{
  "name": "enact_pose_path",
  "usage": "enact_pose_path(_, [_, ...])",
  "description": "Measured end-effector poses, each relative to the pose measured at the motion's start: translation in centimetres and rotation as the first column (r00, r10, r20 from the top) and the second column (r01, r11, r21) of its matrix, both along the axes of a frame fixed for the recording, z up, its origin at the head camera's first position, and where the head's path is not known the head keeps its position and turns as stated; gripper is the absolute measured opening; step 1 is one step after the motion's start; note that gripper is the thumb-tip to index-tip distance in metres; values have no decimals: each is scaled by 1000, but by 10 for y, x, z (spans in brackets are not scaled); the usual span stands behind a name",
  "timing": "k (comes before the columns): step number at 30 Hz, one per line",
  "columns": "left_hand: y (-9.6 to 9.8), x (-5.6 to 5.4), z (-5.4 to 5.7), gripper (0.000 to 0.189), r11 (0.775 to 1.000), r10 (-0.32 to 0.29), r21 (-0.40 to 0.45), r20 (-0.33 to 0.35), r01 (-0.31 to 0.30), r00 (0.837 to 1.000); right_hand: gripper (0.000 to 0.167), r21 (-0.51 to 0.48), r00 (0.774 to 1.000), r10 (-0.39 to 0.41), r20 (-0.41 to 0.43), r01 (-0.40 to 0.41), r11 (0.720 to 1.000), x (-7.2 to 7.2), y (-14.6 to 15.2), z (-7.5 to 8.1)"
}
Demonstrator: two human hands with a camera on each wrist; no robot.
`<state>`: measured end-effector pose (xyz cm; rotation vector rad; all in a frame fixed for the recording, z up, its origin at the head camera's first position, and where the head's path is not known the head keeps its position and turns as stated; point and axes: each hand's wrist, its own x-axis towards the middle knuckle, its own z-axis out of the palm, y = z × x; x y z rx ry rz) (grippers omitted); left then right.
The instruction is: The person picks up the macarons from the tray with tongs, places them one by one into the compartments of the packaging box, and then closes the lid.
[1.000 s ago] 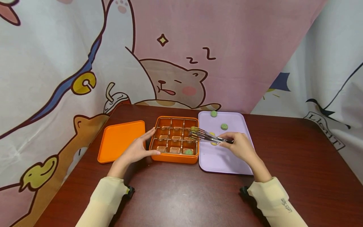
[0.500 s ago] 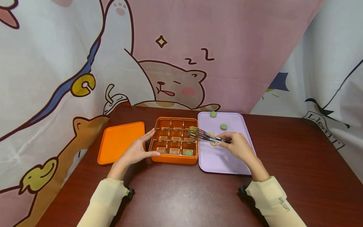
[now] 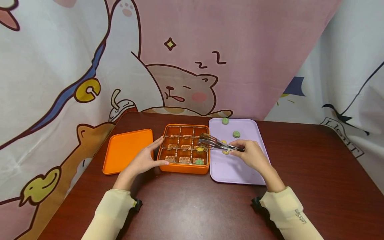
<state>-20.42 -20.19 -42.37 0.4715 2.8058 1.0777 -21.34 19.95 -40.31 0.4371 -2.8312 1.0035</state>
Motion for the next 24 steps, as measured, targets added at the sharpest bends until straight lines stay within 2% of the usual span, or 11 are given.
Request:
enact_pose_path(7, [0, -1, -1, 100, 1000, -1, 9, 0, 1, 1000, 27, -4, 1000, 0, -3, 0, 1000, 2, 4, 0])
enact_pose_path(16, [-1, 0, 0, 101, 1000, 0, 8, 8, 0, 1000, 30, -20, 999, 0, 39, 0, 1000, 7, 10, 6])
enact_pose_path(24, [0, -1, -1, 100, 1000, 1, 10, 6, -1, 1000, 33, -22, 999, -25, 20, 25, 999, 13, 24, 7])
